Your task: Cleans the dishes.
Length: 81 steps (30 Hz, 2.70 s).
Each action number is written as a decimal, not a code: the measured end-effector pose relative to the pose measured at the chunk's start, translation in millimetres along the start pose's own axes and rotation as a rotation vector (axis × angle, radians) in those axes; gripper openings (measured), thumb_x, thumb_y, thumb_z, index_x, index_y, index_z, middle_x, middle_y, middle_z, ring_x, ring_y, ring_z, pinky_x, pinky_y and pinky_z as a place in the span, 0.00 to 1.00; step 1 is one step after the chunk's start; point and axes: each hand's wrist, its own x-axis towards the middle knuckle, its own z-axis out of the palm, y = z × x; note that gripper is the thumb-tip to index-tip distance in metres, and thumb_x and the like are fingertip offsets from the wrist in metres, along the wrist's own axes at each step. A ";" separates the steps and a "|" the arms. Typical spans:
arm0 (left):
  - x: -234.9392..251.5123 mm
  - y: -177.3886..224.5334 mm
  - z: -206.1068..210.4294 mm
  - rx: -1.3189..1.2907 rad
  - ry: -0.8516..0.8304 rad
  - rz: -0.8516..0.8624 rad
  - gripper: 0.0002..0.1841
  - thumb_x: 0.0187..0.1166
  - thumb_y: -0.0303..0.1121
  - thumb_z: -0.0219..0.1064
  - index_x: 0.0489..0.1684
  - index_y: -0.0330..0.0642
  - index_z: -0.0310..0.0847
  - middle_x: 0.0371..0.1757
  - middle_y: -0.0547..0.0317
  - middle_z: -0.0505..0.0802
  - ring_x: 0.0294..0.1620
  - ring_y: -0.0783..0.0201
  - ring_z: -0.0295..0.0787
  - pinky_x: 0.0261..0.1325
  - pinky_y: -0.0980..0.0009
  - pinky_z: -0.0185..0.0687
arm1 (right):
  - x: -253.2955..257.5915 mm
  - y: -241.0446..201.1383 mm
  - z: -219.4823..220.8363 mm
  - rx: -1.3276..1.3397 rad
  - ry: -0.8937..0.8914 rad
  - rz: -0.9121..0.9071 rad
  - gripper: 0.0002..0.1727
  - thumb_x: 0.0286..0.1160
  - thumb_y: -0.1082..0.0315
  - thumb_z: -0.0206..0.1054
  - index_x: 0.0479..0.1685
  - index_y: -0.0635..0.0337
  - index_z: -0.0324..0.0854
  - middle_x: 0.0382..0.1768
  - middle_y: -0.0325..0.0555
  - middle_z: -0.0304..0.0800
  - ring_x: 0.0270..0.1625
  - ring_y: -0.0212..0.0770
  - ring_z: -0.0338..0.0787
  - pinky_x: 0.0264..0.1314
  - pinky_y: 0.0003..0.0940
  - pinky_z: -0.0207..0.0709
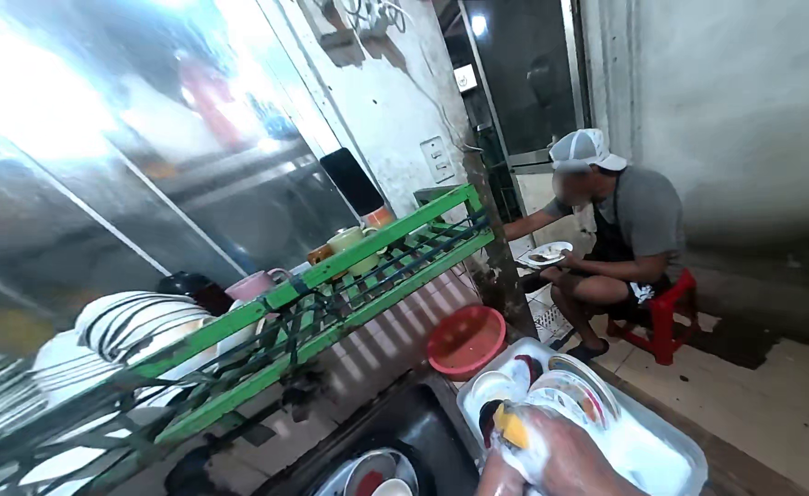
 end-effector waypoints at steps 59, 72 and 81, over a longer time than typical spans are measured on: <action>-4.4 0.3 7.1 -0.057 0.026 0.194 0.19 0.71 0.18 0.64 0.62 0.23 0.78 0.53 0.47 0.91 0.55 0.65 0.89 0.63 0.66 0.86 | 39.4 25.4 -27.5 0.364 -0.068 0.240 0.26 0.85 0.68 0.62 0.79 0.70 0.71 0.73 0.66 0.79 0.78 0.56 0.78 0.83 0.52 0.67; -12.1 7.1 -3.5 0.100 -0.084 0.251 0.18 0.71 0.18 0.66 0.61 0.21 0.80 0.53 0.51 0.93 0.56 0.72 0.89 0.65 0.71 0.84 | 36.8 34.4 -19.8 0.602 -0.007 0.279 0.22 0.88 0.70 0.56 0.77 0.68 0.72 0.67 0.58 0.83 0.69 0.44 0.83 0.75 0.42 0.76; -6.3 8.6 0.7 0.119 0.042 0.230 0.20 0.75 0.22 0.65 0.65 0.21 0.79 0.58 0.43 0.91 0.60 0.65 0.88 0.69 0.66 0.82 | 41.4 14.1 -23.7 0.433 -0.012 0.277 0.24 0.85 0.69 0.61 0.78 0.69 0.72 0.70 0.64 0.82 0.73 0.52 0.82 0.79 0.49 0.72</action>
